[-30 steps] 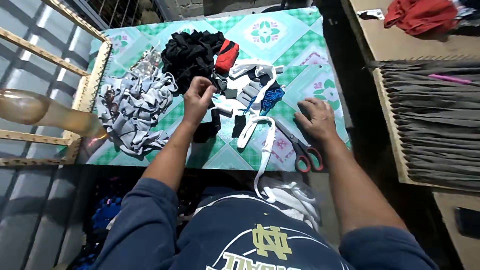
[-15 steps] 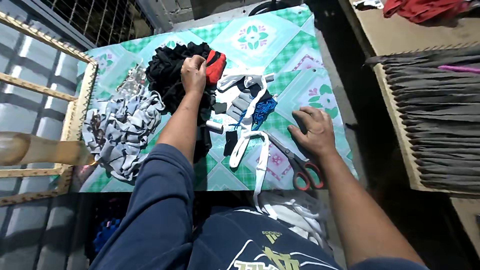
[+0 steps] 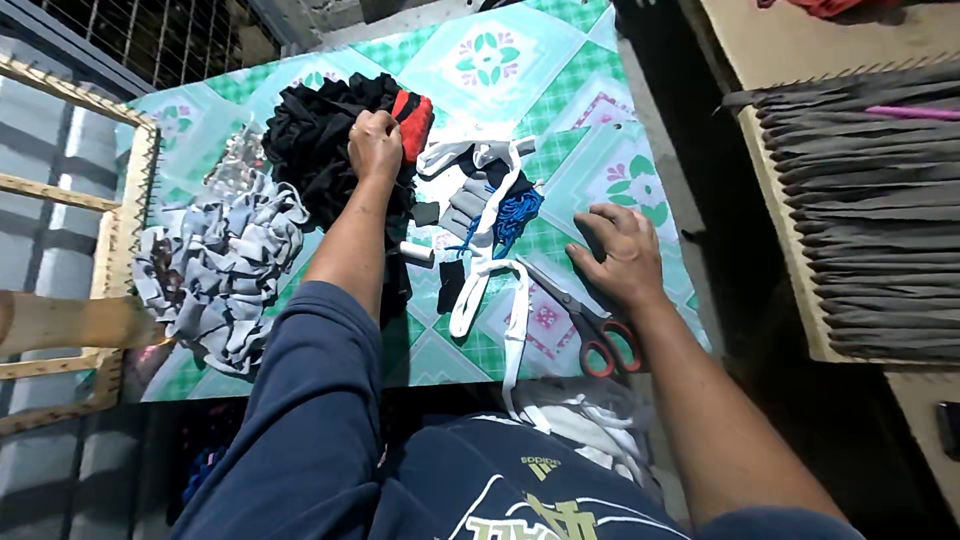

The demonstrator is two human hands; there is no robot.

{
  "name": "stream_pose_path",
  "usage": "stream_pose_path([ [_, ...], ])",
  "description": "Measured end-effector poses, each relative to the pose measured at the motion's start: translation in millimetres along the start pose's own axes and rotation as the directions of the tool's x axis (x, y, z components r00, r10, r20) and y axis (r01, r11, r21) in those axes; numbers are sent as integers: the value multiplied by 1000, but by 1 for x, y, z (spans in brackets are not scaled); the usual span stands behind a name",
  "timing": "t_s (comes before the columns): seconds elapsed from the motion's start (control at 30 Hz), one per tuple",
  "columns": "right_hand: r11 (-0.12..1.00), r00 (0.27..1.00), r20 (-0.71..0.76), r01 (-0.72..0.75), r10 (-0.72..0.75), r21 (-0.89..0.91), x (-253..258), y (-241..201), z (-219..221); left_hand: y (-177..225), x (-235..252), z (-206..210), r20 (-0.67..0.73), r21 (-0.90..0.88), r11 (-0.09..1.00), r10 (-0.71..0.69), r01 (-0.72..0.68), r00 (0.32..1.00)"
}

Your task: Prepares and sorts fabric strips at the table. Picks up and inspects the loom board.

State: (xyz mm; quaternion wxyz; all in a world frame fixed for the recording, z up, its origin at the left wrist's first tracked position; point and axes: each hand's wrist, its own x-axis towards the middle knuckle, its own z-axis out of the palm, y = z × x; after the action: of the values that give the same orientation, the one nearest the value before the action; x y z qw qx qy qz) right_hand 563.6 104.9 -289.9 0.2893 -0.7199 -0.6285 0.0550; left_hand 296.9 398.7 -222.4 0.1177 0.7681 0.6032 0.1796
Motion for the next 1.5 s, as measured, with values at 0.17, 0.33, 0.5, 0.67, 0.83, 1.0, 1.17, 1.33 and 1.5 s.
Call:
stream_pose_path([
  [0.17, 1000, 1000, 3, -7, 7, -8, 1, 0, 1, 4, 2, -4, 53, 39, 997, -64, 62, 997],
  [0.33, 1000, 1000, 9, -12, 12, -7, 1, 0, -2, 13, -2, -8, 76, -94, 991, -85, 92, 993],
  [0.5, 1000, 1000, -10, -8, 7, -13, 0, -1, 1, 28, -5, -7, 84, 45, 994, -107, 103, 991],
  [0.67, 1000, 999, -37, 4, -4, -5, -1, 2, 2, 33, -4, -5, 93, 37, 998, 54, -58, 994],
  [0.83, 999, 999, 6, -38, 38, 1, 0, -3, -2, 12, -5, -52, -212, -23, 980, 187, -196, 959],
  [1.0, 999, 999, 15, -41, 40, 5, 1, -3, -5, -73, -13, -119, -277, -63, 996, -82, 67, 957],
  [1.17, 1000, 1000, 20, -16, 16, -21, 1, 0, -3, -140, -57, -131, -195, -5, 940, -336, 342, 921],
  [1.33, 1000, 999, 31, -24, 25, -19, 2, -3, -5, -127, -114, -128, -180, 4, 983, -182, 186, 967],
  [1.5, 999, 999, 44, -32, 33, -22, 5, -2, -5, -83, -203, -92, -62, -57, 970, 233, -236, 971],
])
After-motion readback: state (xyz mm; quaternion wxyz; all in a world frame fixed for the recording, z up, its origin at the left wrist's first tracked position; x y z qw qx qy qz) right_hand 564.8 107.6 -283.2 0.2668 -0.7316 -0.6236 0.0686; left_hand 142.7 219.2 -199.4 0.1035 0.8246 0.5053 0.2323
